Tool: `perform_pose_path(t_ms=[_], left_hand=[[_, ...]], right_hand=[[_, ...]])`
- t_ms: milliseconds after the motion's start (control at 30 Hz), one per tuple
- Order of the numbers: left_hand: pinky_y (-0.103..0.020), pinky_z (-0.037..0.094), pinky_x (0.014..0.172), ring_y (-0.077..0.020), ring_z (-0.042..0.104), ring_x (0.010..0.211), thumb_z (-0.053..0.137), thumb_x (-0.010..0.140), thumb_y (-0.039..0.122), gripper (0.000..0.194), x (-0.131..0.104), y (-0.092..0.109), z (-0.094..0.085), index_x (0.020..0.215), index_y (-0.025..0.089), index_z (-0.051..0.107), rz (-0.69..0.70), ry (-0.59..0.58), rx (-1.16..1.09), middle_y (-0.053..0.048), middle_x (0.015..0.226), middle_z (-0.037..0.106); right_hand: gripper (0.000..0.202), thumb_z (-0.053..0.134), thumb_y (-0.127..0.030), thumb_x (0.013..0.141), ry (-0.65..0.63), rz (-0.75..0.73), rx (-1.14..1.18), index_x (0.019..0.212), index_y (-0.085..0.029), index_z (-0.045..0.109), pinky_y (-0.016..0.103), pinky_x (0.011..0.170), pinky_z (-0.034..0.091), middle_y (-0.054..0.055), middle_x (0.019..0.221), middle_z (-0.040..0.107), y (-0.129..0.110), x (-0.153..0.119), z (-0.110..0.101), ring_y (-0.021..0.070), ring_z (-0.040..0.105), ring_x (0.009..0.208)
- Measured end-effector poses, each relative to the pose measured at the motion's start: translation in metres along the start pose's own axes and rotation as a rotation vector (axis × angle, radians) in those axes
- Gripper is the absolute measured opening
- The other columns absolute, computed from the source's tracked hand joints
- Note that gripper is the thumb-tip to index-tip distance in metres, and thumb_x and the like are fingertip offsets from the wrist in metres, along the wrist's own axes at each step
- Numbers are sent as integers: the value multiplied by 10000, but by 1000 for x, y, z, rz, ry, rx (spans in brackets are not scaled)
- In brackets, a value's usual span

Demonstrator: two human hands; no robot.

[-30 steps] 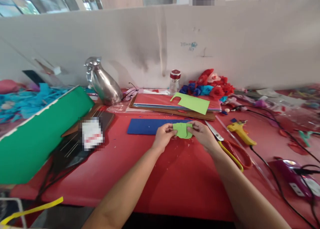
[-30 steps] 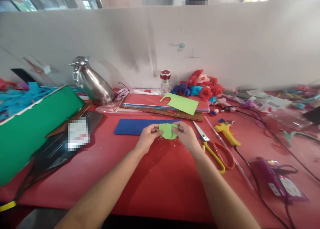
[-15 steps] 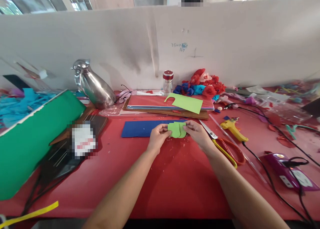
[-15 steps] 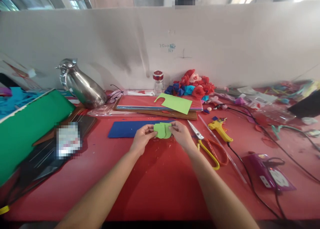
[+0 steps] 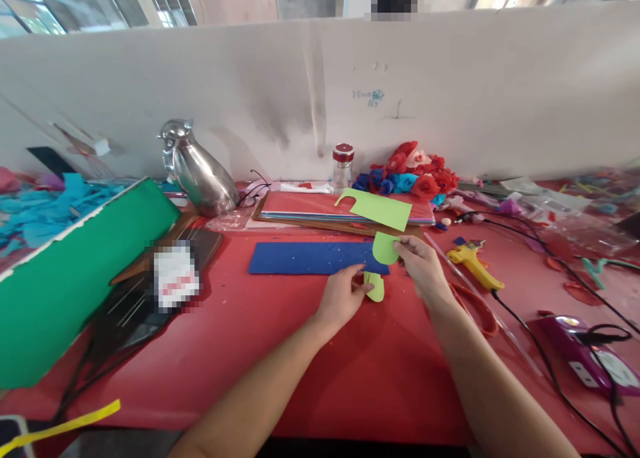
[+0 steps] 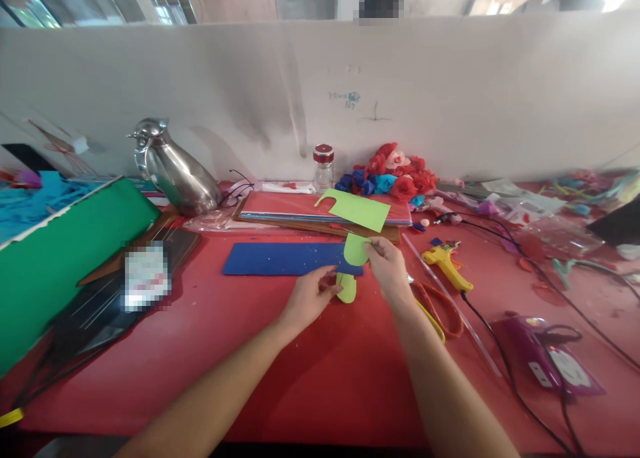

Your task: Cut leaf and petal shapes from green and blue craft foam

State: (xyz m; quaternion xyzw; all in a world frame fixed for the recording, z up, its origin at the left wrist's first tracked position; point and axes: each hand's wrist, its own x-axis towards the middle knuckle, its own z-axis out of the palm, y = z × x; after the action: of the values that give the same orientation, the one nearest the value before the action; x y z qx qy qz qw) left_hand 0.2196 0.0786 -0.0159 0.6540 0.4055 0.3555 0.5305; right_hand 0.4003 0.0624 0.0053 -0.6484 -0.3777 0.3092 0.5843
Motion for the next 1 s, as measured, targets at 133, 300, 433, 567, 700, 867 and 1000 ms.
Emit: perform_pose_path(t_ms=[133, 300, 433, 567, 700, 867, 1000], left_hand=[[-319, 474, 818, -213, 626, 869, 662, 766, 231, 149, 4, 12, -13, 897, 219, 732, 99, 174, 25, -99, 1008, 700], [-233, 391, 555, -136, 565, 628, 713, 705, 325, 256, 8, 16, -16, 915, 182, 686, -193, 20, -338, -33, 766, 668], [-221, 369, 561, -102, 507, 576, 741, 637, 343, 205, 8, 17, -15, 676, 167, 642, -227, 51, -415, 3, 643, 613], [-223, 351, 558, -105, 481, 574, 731, 610, 330, 190, 12, 15, -21, 618, 177, 619, -226, 140, -437, 17, 602, 582], [-211, 335, 552, -101, 482, 595, 712, 596, 302, 172, 18, 11, -27, 600, 182, 588, -236, 210, -498, 24, 602, 574], [-202, 334, 529, -78, 462, 550, 736, 552, 308, 214, 23, 7, -34, 598, 182, 568, -230, 277, -575, 32, 599, 573], [-195, 336, 521, -67, 473, 533, 774, 513, 291, 253, 26, 6, -36, 611, 174, 573, -252, 302, -614, 33, 593, 585]], right_hand=[[351, 682, -548, 671, -84, -9, 38, 768, -222, 592, 256, 490, 386, -19, 620, 607, -3, -9, 13, 129, 496, 523], [382, 688, -572, 667, -207, -6, 48, 763, -232, 543, 259, 497, 407, -42, 572, 576, -4, -22, 30, 131, 507, 509], [402, 653, -607, 689, -257, -18, 10, 755, -228, 536, 267, 513, 418, -40, 566, 568, -4, -27, 34, 139, 536, 520], [380, 573, -601, 747, -284, -41, -73, 735, -221, 560, 283, 560, 442, 6, 632, 636, -8, -26, 34, 166, 610, 584], [295, 533, -520, 775, -274, -63, -220, 705, -237, 570, 295, 558, 434, 20, 630, 669, -17, -21, 24, 183, 615, 571], [122, 637, -384, 689, -178, -184, -671, 668, -265, 615, 313, 577, 395, 12, 622, 656, -11, -19, -46, 217, 597, 610], [325, 635, -423, 659, -103, -155, -1142, 923, -237, 673, 375, 635, 468, 97, 821, 708, 22, -36, -111, 310, 668, 761]])
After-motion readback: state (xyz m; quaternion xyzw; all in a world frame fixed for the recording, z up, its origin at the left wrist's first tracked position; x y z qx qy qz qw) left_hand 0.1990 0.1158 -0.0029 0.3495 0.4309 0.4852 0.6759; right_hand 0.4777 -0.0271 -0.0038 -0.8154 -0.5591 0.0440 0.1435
